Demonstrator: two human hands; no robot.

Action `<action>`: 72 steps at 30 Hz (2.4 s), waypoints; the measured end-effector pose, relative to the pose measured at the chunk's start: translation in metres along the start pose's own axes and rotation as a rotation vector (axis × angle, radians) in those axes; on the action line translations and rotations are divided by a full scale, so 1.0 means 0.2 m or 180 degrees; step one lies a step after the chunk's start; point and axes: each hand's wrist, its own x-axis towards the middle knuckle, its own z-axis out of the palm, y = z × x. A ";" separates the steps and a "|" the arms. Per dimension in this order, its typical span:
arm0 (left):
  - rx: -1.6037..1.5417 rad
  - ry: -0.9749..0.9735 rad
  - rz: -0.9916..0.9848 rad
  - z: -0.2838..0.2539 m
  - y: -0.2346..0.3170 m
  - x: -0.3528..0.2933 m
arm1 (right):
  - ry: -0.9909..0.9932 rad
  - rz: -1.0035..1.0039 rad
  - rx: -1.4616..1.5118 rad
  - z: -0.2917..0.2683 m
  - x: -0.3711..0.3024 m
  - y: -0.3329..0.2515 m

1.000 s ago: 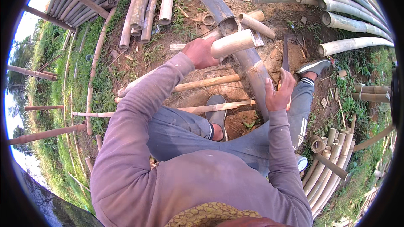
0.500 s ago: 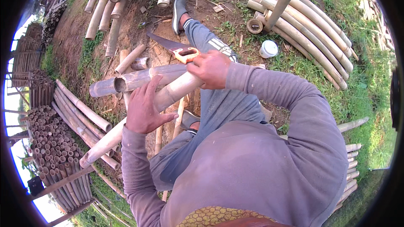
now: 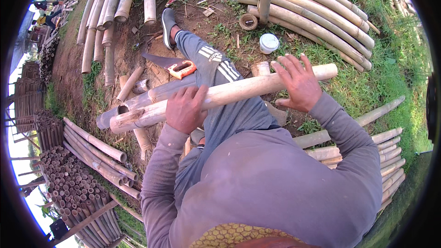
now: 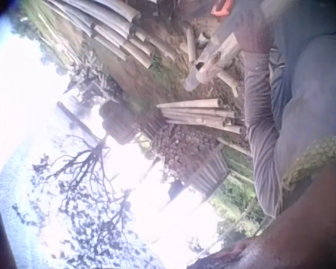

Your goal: The person uses a hand saw to cut long bamboo poles into shorter sections. They repeatedly position a pole on a makeshift support, saw through it, and set the cut piece aside. The work area contains many stacked bamboo poles and cut pieces.

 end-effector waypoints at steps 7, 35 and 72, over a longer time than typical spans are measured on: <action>-0.0142 0.0668 0.0717 -0.15 0.31 0.42 | 0.0458 -0.0035 0.0499 0.17 0.17 0.12; -0.0778 -0.1103 -0.5157 0.17 -0.67 -2.51 | 0.0507 0.1958 0.0453 0.65 0.67 1.44; 0.0930 -0.0595 -0.3682 0.53 -2.00 -0.72 | -0.0866 0.1129 -0.0327 1.23 2.03 0.62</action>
